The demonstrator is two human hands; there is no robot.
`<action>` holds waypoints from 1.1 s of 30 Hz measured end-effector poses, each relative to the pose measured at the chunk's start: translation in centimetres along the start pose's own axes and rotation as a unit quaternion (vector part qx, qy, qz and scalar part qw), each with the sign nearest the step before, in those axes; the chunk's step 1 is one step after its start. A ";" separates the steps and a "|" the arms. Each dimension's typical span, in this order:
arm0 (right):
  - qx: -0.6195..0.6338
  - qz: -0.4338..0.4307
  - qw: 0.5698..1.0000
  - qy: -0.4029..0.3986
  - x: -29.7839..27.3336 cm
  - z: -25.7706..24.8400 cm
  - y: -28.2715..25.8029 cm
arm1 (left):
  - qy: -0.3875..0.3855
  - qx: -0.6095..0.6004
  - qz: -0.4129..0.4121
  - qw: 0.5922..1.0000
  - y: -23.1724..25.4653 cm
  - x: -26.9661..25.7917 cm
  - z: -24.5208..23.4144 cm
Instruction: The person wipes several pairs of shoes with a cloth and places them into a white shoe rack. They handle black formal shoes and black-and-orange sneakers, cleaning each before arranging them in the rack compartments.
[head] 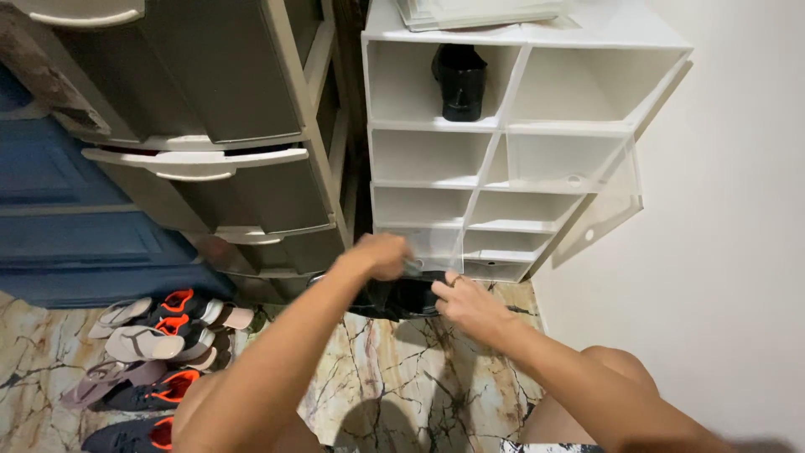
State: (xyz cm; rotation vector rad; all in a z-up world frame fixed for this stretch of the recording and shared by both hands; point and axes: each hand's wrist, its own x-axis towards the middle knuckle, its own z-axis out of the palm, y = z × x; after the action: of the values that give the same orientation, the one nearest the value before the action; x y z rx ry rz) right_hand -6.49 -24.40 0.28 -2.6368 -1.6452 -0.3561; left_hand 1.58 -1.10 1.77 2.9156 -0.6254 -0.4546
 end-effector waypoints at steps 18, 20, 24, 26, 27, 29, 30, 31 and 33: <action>0.603 0.275 0.747 -0.045 1.0 2.8 2.4 | 0.250 -0.378 -0.162 0.876 -3.6 -7.0 -0.1; 0.610 0.266 0.747 -0.016 1.5 1.5 2.5 | 0.218 -0.373 -0.144 0.890 -2.6 -6.0 0.8; 0.643 0.269 0.717 0.024 1.9 1.6 2.3 | 0.176 -0.345 -0.033 0.921 -0.8 -3.9 2.8; 0.638 0.261 0.724 0.041 2.0 2.1 2.3 | 0.190 -0.335 -0.029 0.922 0.9 -4.2 1.9; 0.633 0.251 0.730 0.058 1.9 2.3 2.4 | 0.204 -0.325 -0.026 0.923 1.7 -4.3 1.4; 0.625 0.276 0.728 0.063 1.6 2.7 2.9 | 0.181 -0.327 -0.029 0.927 3.6 -5.4 -0.1; 0.617 0.297 0.725 0.068 1.6 3.0 3.1 | 0.161 -0.327 -0.035 0.931 4.5 -6.0 -0.8; 0.616 0.297 0.726 0.072 1.6 3.4 3.6 | 0.161 -0.325 -0.032 0.931 5.0 -6.0 -0.7; 0.647 0.327 0.685 0.071 1.5 4.3 4.2 | 0.233 -0.281 0.020 0.931 6.1 -6.5 -0.4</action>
State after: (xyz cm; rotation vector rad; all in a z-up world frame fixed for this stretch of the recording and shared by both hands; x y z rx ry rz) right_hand -1.32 -24.40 -3.19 -1.6912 -0.3616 0.4698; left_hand -6.24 -3.92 4.94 2.3273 -0.3964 0.0705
